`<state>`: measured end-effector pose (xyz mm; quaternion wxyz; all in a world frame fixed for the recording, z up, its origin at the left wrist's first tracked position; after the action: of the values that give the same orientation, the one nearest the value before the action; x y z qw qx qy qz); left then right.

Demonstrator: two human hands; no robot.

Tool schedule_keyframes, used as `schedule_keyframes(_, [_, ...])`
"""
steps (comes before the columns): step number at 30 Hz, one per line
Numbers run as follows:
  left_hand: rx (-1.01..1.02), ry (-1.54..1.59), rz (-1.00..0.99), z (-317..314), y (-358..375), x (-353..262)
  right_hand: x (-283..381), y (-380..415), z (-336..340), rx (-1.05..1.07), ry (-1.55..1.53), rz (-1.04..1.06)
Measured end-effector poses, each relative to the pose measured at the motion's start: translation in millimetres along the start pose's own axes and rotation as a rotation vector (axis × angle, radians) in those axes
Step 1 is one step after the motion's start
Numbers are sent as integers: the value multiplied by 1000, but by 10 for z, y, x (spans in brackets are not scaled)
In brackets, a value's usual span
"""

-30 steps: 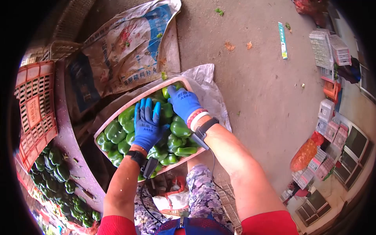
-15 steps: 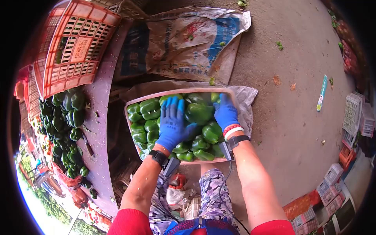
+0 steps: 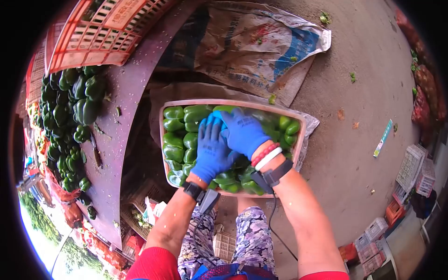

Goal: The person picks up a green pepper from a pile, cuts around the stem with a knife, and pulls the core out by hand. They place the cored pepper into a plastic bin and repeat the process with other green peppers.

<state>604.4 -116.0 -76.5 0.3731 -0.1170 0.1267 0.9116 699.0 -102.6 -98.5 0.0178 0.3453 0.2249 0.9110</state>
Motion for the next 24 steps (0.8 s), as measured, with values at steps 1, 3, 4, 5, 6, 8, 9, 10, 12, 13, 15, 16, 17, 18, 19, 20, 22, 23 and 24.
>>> schedule_keyframes(1, [-73, 11, 111, 175, 169, 97, -15, -73, -28, 18, -71, 57])
schedule_keyframes(3, [-158, -11, 312, 347, 613, 198, -32, -157, -64, 136, -129, 30])
schedule_keyframes(4, [-79, 36, 361, 263, 759, 209, -1, -180, -86, 186, -55, -18])
schedule_keyframes(5, [1, 86, 413, 173, 878, 200, 44, -186, -120, 240, 21, -64])
schedule_keyframes(6, [82, 140, 461, 61, 955, 194, 92, -173, -150, 292, 100, -113])
schedule_keyframes(8, [181, 217, 477, -137, 809, 228, 183, -207, -146, 280, 163, -145])
schedule_keyframes(9, [268, 263, 510, -243, 696, 251, 124, -220, -201, 254, 148, -136])
schedule_keyframes(10, [363, 308, 546, -342, 653, 248, 80, -201, -275, 236, 128, -126])
schedule_keyframes(12, [413, 332, 572, -428, 612, 301, 106, -247, -328, 197, 177, -159])
schedule_keyframes(13, [452, 365, 578, -462, 618, 333, 142, -263, -357, 202, 214, -211])
schedule_keyframes(15, [594, 437, 608, -472, 572, 405, 189, -304, -411, 181, 222, -305])
schedule_keyframes(16, [608, 443, 601, -523, 584, 430, 176, -306, -480, 178, 245, -331])
schedule_keyframes(17, [618, 451, 591, -563, 569, 445, 181, -312, -516, 171, 271, -358])
schedule_keyframes(18, [624, 455, 572, -588, 529, 457, 169, -335, -509, 154, 297, -388])
schedule_keyframes(19, [626, 462, 581, -607, 524, 461, 151, -326, -527, 178, 298, -399])
schedule_keyframes(20, [637, 469, 587, -597, 540, 448, 144, -288, -514, 182, 276, -377])
schedule_keyframes(22, [639, 477, 583, -631, 530, 470, 86, -321, -523, 174, 230, -323])
schedule_keyframes(23, [629, 479, 577, -660, 542, 491, 68, -376, -546, 150, 238, -333])
schedule_keyframes(24, [623, 492, 577, -692, 554, 473, 58, -372, -564, 138, 254, -343])
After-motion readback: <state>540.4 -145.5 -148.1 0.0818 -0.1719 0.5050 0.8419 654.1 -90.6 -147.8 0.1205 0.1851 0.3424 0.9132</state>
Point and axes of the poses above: each hand's wrist, its own y-axis away from the middle knuckle, its own z-axis out of the back of the hand, x = y × z, the point moved 9 cm from there along -y, towards the middle knuckle, and after that the axes turned 6 degrees about -y, right-handed, at the moved point
